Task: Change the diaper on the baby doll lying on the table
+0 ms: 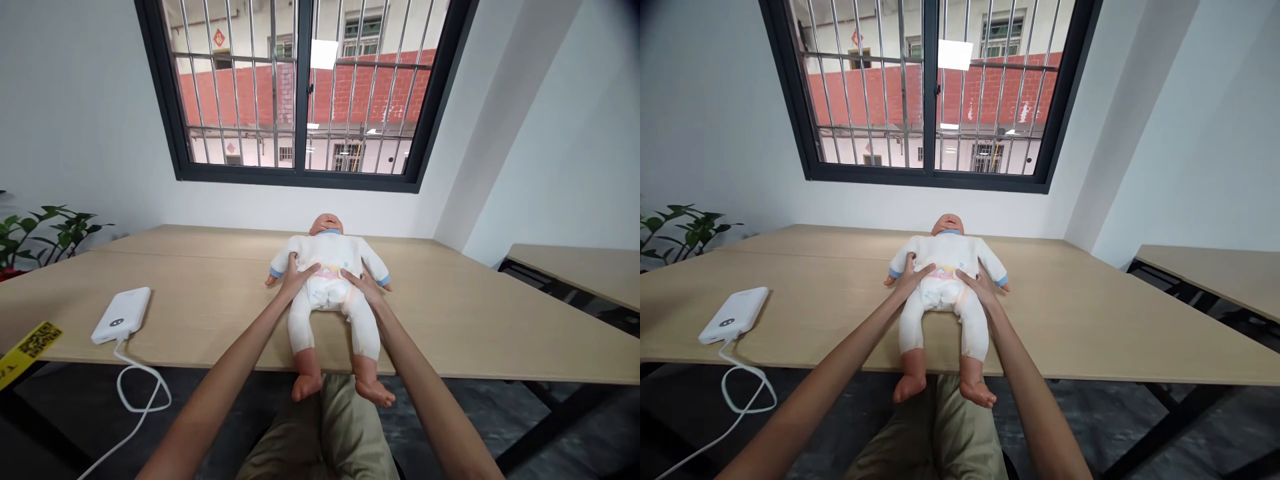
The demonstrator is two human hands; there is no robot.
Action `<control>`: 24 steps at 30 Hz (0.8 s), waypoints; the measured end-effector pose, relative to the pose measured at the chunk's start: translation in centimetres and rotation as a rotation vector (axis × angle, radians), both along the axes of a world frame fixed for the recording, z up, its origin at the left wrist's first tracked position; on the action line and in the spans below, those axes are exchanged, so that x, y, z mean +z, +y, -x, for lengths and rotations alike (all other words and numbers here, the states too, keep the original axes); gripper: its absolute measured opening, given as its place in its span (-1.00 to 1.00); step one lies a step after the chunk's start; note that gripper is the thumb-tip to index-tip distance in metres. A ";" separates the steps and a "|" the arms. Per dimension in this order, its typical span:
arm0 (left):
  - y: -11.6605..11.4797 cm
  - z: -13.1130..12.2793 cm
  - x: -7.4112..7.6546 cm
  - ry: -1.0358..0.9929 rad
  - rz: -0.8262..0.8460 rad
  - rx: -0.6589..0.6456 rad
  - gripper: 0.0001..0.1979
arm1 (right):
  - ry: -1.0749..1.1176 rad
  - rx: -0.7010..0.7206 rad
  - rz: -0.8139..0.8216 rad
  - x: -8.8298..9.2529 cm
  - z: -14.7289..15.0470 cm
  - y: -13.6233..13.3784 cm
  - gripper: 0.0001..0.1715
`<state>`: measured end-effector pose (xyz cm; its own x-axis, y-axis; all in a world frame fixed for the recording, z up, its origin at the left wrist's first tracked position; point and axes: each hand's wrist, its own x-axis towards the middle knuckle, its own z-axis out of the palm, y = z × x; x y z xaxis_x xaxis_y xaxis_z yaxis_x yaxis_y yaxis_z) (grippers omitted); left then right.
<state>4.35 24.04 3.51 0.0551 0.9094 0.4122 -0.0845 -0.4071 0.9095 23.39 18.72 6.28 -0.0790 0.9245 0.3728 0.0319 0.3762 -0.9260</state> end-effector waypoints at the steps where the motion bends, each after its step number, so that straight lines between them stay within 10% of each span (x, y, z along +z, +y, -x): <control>1: -0.4 -0.1 0.5 -0.021 -0.059 0.013 -0.19 | 0.032 0.009 0.011 0.0 -0.1 0.1 -0.05; 12: -9.4 0.7 3.3 -0.082 -0.224 -0.011 0.03 | 0.133 -0.041 -0.056 0.0 -1.9 -5.9 0.04; 19: -17.7 1.5 -2.7 0.032 0.036 -0.040 0.28 | 0.117 -0.190 0.079 -1.7 -2.2 -12.4 0.07; 24: -23.3 1.3 -5.4 0.129 0.211 -0.075 0.06 | 0.045 -0.439 0.124 -4.9 -1.5 -18.2 -0.13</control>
<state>3.08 0.75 -1.93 0.1660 0.9659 0.1987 0.0153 -0.2040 0.9789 24.93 0.49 1.35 0.3441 0.9048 0.2509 0.1224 0.2218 -0.9674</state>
